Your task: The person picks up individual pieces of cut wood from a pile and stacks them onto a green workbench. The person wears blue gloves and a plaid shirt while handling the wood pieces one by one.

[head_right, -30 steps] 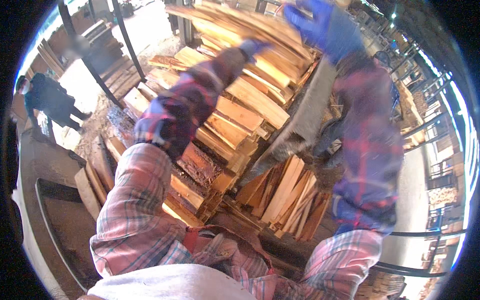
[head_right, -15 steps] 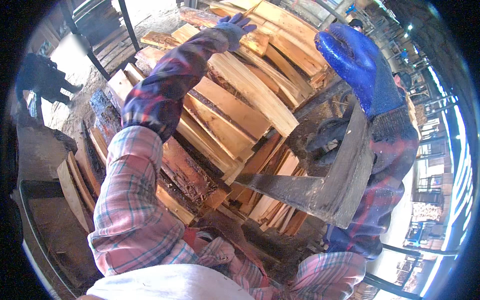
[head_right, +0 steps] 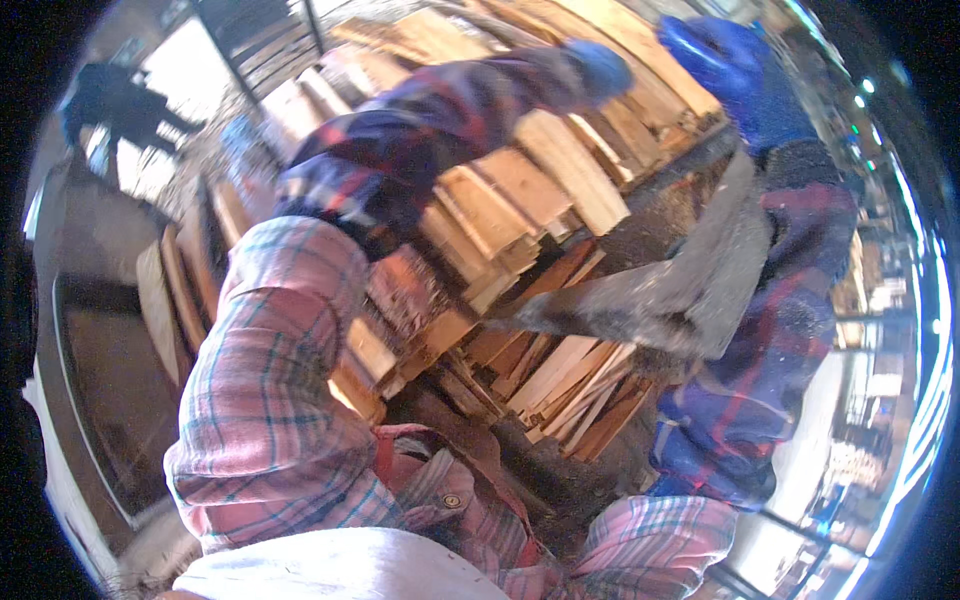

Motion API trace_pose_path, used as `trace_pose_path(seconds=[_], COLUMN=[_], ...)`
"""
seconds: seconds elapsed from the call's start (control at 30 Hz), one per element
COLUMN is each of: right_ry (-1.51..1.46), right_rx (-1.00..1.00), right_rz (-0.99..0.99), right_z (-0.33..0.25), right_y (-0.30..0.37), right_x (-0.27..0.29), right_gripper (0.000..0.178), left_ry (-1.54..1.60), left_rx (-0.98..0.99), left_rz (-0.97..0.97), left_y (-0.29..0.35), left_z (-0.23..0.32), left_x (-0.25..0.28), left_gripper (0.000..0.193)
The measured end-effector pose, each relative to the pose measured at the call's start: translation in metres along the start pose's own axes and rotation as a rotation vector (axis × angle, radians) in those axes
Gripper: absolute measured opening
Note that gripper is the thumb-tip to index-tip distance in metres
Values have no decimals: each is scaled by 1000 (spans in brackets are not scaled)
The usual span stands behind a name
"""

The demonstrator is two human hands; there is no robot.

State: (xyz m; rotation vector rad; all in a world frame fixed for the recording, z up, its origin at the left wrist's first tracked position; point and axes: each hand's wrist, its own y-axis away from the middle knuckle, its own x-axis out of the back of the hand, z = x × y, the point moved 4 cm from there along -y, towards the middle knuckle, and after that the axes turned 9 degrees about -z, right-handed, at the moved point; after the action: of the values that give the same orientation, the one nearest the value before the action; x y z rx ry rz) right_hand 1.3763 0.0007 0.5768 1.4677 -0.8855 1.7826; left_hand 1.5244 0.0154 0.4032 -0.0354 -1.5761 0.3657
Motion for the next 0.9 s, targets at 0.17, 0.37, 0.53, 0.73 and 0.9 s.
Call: trace_pose_path(seconds=[0.17, 0.37, 0.53, 0.73, 0.9], right_ry=[73, -29, -121, -555, -551], right_rx=[-184, -156, -40, 307, 888], right_rz=[216, 186, 362, 701, 225], right_z=[-72, -160, -162, -339, -594], right_y=[108, 204, 175, 100, 65], right_x=[-59, -116, -102, -59, -158], right_gripper=[41, 50, 58, 68, 83], left_ry=[203, 634, 1133, 1442, 1343], left_rx=[13, 41, 1008, 1583, 1604], left_rz=[-318, -259, 309, 832, 986], left_y=[70, 348, 538, 653, 647], left_z=[121, 296, 455, 668, 719], left_x=[-25, 22, -37, -132, -128], left_gripper=[33, 28, 38, 40, 40])
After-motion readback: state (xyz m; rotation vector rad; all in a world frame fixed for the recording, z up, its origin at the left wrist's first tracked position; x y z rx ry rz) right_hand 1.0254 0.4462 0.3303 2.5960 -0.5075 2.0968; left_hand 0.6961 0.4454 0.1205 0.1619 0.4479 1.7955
